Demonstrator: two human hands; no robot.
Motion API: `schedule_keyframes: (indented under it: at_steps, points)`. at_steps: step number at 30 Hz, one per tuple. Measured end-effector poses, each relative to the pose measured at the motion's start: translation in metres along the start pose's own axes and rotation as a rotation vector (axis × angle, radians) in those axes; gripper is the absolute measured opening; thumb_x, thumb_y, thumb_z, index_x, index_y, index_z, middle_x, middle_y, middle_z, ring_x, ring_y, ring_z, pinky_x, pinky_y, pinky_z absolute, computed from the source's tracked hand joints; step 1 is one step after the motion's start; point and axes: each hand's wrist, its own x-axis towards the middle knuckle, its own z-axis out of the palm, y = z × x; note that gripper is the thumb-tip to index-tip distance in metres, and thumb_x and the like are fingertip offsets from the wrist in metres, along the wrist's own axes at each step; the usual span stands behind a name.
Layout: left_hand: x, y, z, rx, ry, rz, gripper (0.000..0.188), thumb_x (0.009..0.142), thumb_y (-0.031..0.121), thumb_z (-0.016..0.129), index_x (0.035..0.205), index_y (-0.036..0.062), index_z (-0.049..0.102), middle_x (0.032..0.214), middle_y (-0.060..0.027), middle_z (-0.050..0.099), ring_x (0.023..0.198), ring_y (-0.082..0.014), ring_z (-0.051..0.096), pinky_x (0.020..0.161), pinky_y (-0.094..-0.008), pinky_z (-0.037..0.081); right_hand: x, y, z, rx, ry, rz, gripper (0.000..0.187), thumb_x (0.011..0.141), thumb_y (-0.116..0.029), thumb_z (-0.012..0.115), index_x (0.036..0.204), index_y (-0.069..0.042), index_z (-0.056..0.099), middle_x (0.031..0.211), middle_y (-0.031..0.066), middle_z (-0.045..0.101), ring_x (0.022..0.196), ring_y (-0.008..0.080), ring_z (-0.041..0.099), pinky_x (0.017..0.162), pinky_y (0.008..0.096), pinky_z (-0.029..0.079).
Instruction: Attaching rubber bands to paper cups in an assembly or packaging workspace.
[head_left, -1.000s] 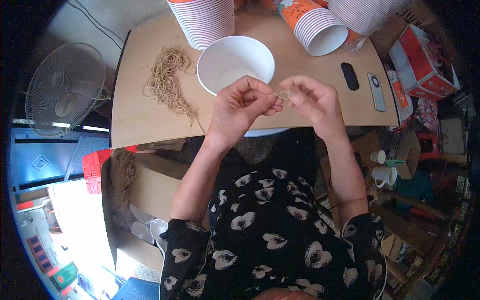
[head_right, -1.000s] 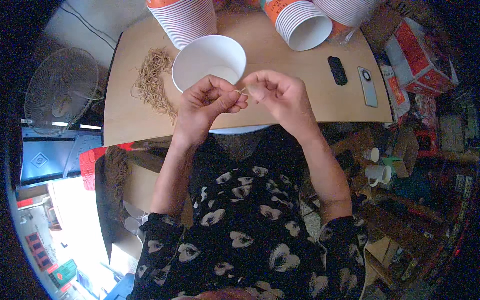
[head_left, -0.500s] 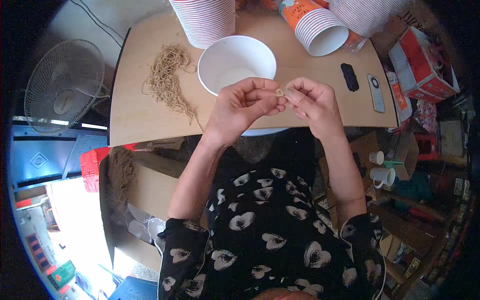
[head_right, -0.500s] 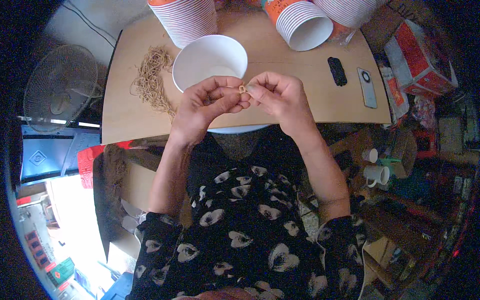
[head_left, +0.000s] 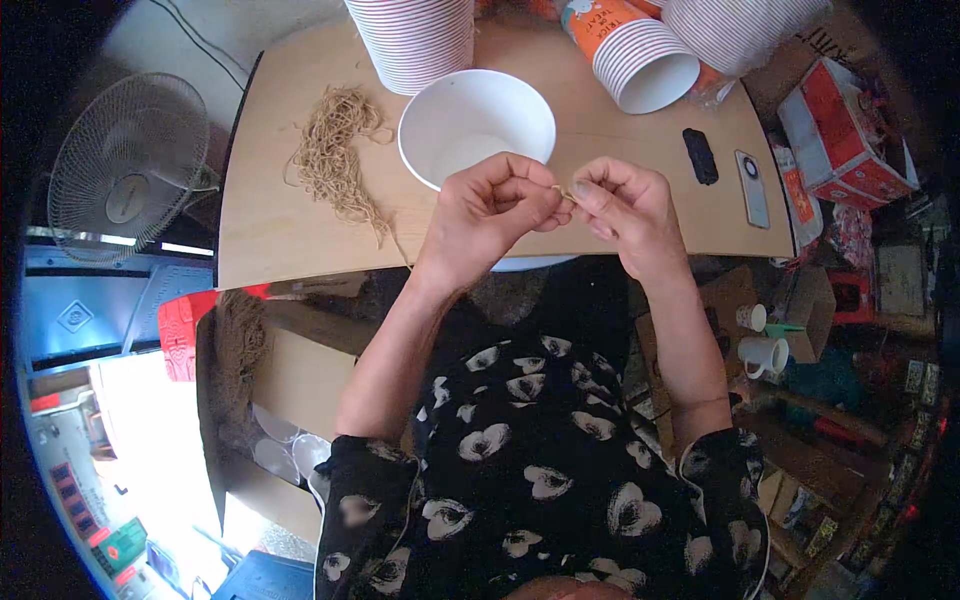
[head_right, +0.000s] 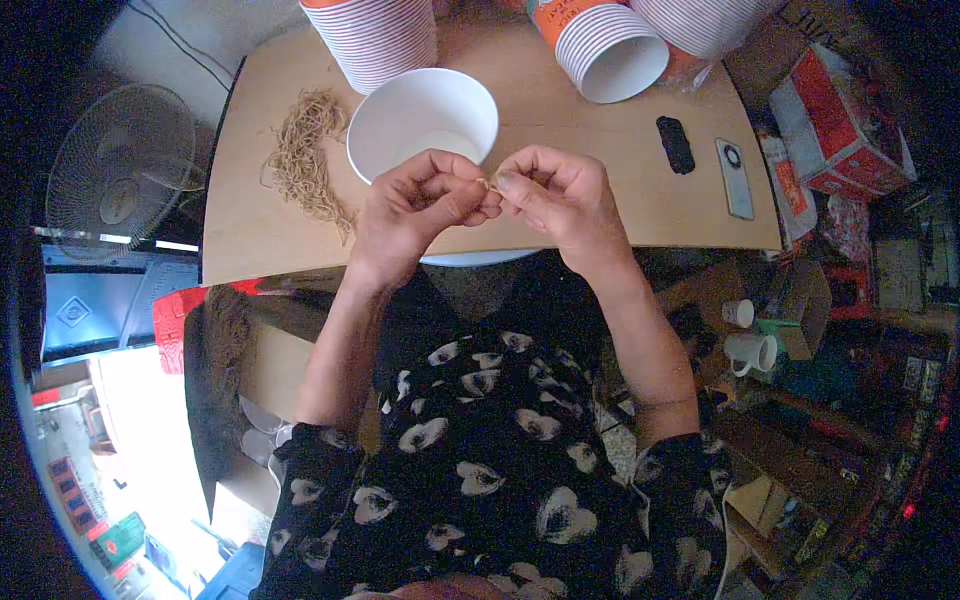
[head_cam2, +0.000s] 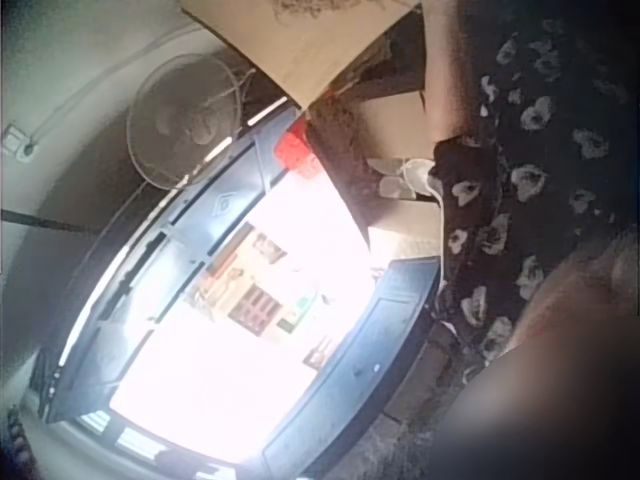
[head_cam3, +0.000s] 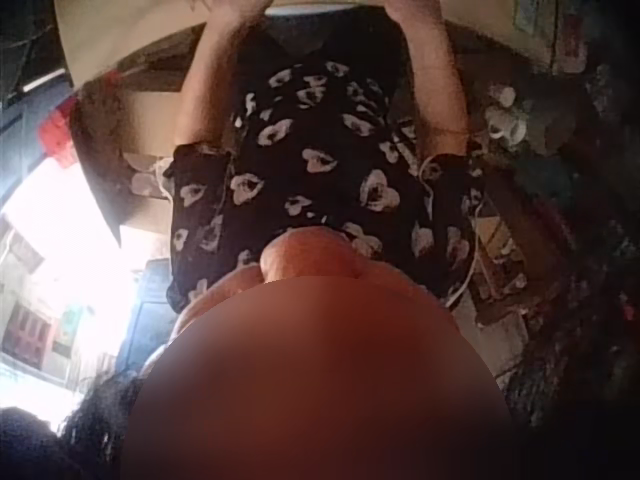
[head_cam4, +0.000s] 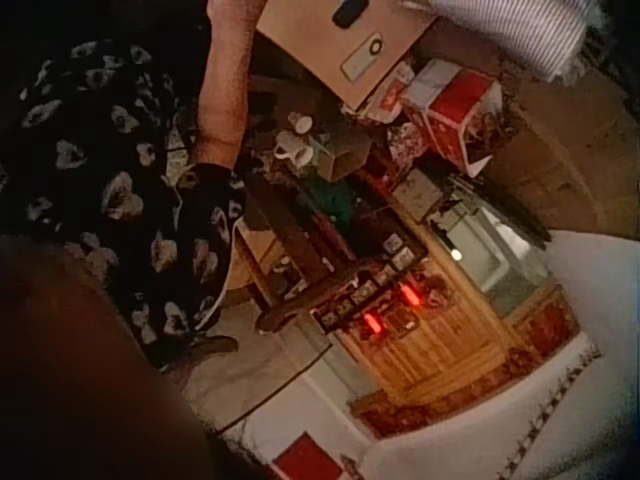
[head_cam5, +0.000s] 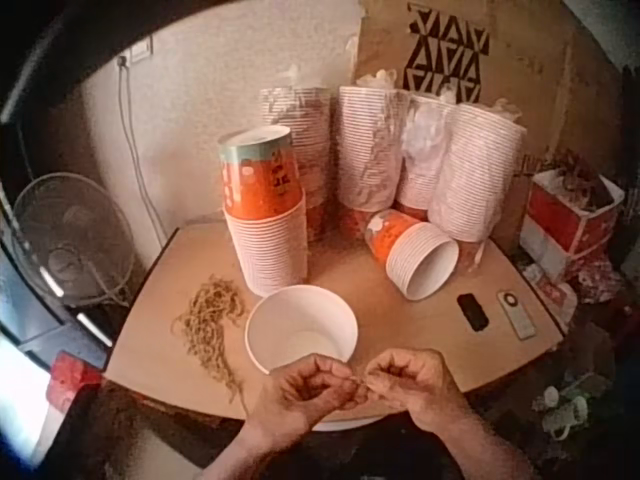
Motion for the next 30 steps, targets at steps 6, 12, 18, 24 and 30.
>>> schedule_keyframes:
  at_steps: [6, 12, 18, 24, 30]
  points:
    - [-0.001, 0.005, 0.002, 0.048, -0.017, 0.013, 0.012, 0.094, 0.002, 0.062, 0.104, -0.0041, 0.060, 0.091, -0.0108, 0.071, 0.086, -0.0142, 0.070, 0.078, -0.0255, 0.057, 0.000, -0.004, -0.001, -0.040, -0.044, -0.004, 0.015, 0.093, -0.017, 0.064, 0.095, -0.002, 0.065, 0.081, 0.0004, 0.065, 0.068, 0.0031, 0.052, 0.059, 0.0183, 0.040]
    - [-0.004, 0.008, 0.003, 0.059, -0.009, -0.011, 0.011, 0.092, 0.001, 0.064, 0.102, -0.0037, 0.061, 0.089, -0.0094, 0.071, 0.083, -0.0132, 0.069, 0.077, -0.0252, 0.058, 0.002, -0.010, -0.002, -0.065, -0.151, -0.004, 0.014, 0.092, -0.012, 0.065, 0.098, 0.001, 0.063, 0.088, 0.0013, 0.064, 0.079, 0.0060, 0.059, 0.072, 0.0218, 0.049]
    - [-0.005, 0.011, 0.004, 0.090, -0.020, -0.017, 0.010, 0.093, 0.001, 0.064, 0.100, -0.0045, 0.061, 0.089, -0.0088, 0.070, 0.083, -0.0125, 0.069, 0.077, -0.0244, 0.057, 0.000, -0.009, -0.003, -0.140, -0.150, -0.061, 0.010, 0.092, -0.009, 0.065, 0.095, 0.000, 0.062, 0.085, -0.0014, 0.062, 0.078, 0.0044, 0.058, 0.069, 0.0202, 0.047]
    - [-0.006, 0.010, 0.003, 0.102, -0.060, 0.014, 0.011, 0.095, 0.004, 0.062, 0.101, -0.0049, 0.060, 0.090, -0.0086, 0.070, 0.084, -0.0113, 0.068, 0.078, -0.0237, 0.056, -0.001, 0.001, -0.003, -0.007, -0.118, -0.026, 0.012, 0.091, -0.013, 0.067, 0.093, -0.003, 0.061, 0.082, -0.0023, 0.061, 0.066, 0.0013, 0.049, 0.057, 0.0175, 0.038]
    - [-0.006, 0.003, 0.002, 0.054, -0.055, 0.039, 0.013, 0.097, 0.007, 0.060, 0.104, -0.0041, 0.059, 0.092, -0.0081, 0.070, 0.085, -0.0111, 0.067, 0.077, -0.0233, 0.056, -0.001, 0.010, 0.003, 0.218, -0.088, 0.009, 0.013, 0.089, -0.015, 0.067, 0.094, -0.005, 0.060, 0.078, 0.0017, 0.063, 0.058, 0.0014, 0.043, 0.051, 0.0165, 0.031]
